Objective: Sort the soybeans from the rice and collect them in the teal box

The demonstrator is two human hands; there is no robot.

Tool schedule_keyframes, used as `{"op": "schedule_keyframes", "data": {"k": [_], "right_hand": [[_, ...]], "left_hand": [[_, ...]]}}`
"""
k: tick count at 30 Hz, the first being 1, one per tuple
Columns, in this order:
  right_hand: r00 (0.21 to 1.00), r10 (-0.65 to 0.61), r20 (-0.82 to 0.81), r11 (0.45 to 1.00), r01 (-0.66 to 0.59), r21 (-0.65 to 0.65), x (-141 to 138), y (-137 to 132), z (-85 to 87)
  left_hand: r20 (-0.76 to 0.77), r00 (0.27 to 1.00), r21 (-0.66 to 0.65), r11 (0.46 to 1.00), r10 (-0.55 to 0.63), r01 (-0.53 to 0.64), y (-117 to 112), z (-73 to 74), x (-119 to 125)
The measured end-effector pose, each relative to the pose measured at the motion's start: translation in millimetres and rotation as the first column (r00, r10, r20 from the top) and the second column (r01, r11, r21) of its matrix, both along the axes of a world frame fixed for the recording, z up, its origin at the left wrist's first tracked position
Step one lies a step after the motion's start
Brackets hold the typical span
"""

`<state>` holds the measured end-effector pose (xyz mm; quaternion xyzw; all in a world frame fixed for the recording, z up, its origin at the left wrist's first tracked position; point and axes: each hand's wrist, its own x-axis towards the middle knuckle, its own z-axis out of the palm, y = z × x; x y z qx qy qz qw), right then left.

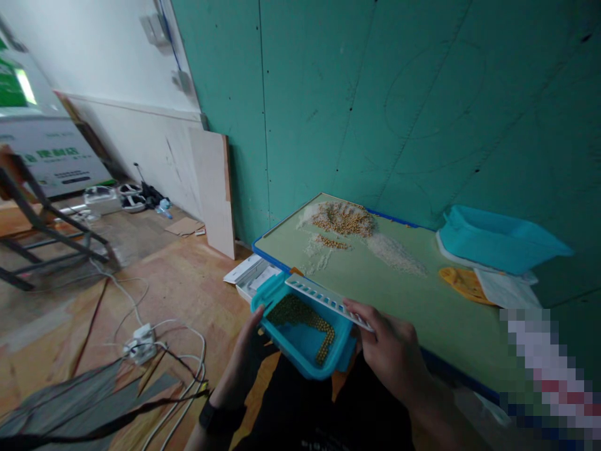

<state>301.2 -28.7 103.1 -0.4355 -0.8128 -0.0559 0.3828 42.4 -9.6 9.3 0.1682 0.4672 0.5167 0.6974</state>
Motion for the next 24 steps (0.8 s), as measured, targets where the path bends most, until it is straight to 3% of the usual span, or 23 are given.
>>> {"op": "schedule_keyframes", "data": {"k": [7,12,18,24], "right_hand": [[0.998,-0.003,0.059,0.995,-0.003,0.102,-14,18,-7.8],[0.976,-0.024,0.217,0.992,-0.004,0.128,-36,34,-8.2],[0.894,-0.079,0.442,0.997,0.081,0.015,-78,58,-6.9],[0.824,-0.173,0.540,0.970,0.238,-0.053,-118,70,3.7]], "left_hand": [[0.027,1.000,-0.026,1.000,0.000,0.000,-2,1.3,-2],[0.019,1.000,-0.033,0.999,0.007,-0.006,-2,-0.1,0],[-0.035,0.995,-0.056,0.994,0.091,-0.093,-4,-5.2,2],[-0.061,0.996,-0.081,0.994,0.071,-0.076,-4,-6.3,3]]}}
